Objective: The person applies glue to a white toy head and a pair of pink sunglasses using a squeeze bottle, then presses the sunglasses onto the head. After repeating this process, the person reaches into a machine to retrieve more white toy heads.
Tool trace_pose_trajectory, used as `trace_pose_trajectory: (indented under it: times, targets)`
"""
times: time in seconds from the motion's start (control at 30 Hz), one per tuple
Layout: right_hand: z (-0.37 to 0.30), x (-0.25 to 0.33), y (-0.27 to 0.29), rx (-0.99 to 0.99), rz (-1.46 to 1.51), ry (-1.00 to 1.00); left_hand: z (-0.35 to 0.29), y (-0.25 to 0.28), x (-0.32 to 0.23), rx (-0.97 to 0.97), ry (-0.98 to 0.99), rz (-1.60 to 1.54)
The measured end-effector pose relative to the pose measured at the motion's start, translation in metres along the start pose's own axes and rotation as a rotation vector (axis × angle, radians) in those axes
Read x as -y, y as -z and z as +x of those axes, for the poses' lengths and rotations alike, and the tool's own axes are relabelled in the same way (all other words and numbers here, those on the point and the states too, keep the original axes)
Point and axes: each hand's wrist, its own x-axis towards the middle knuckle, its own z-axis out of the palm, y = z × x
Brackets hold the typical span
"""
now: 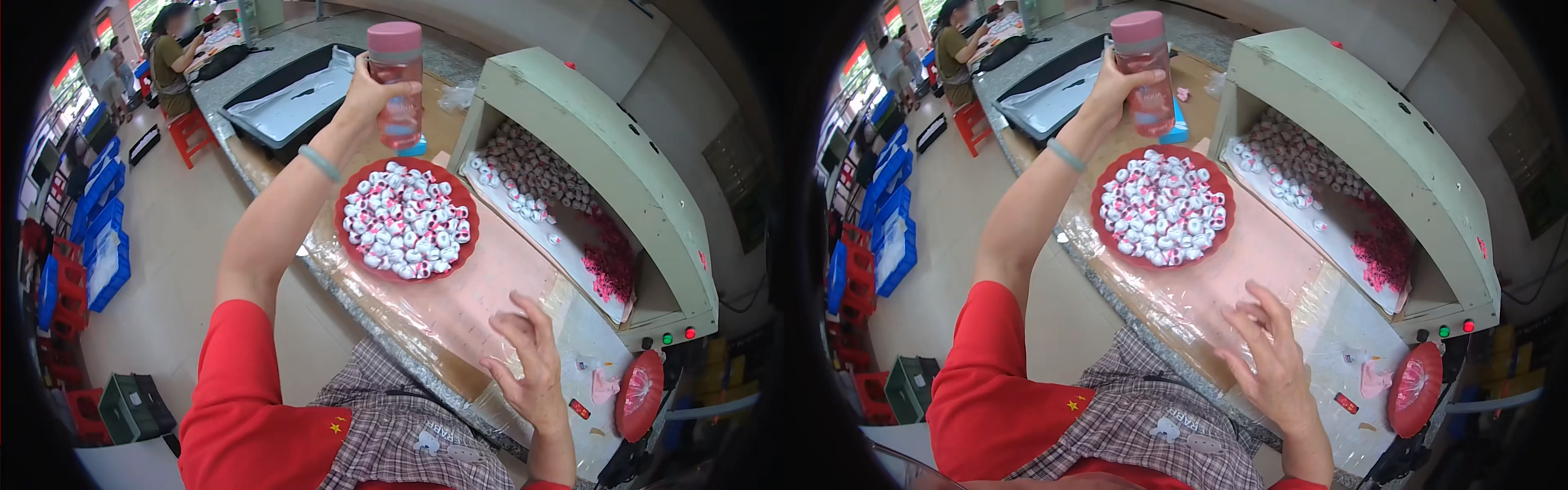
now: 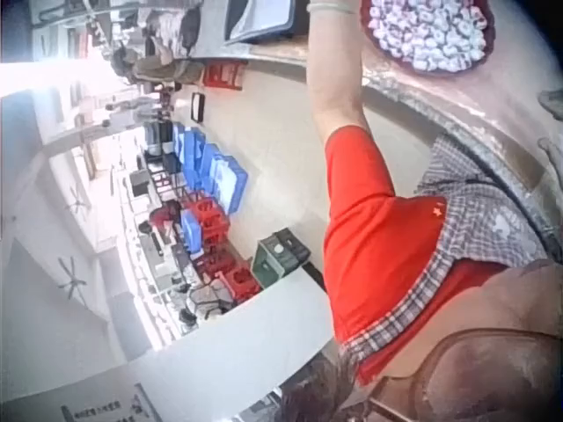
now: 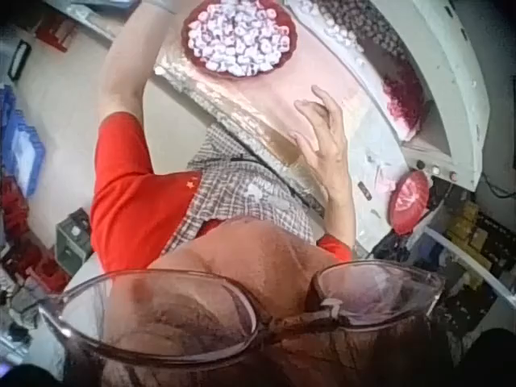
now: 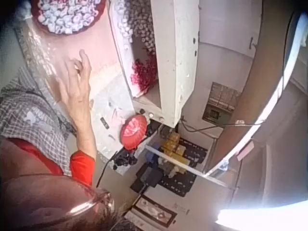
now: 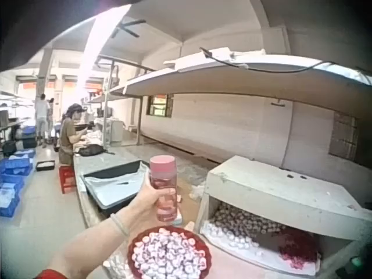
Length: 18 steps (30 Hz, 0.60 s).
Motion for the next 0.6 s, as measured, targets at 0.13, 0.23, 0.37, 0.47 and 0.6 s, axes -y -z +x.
trace_pose_trajectory:
  times: [0.13,0.23,0.37,0.47,0.6]
  targets:
    - [-0.042,0.001,-0.007,-0.013,0.012,-0.179,0.045,-0.017,0.044,-0.031,0.021,0.039]
    - [-0.054,-0.010,-0.006,-0.017,-0.030,-0.275,0.072,-0.042,0.083,-0.019,0.020,0.123]
    - [-0.059,-0.022,-0.003,-0.023,-0.032,-0.321,0.090,-0.063,0.133,0.020,0.010,0.358]
    - [-0.060,-0.029,-0.003,-0.048,-0.028,-0.300,0.101,-0.062,0.167,0.057,-0.022,0.389]
    - [-0.074,-0.042,0.002,-0.118,-0.032,-0.239,0.091,-0.054,0.196,0.094,0.049,0.136]
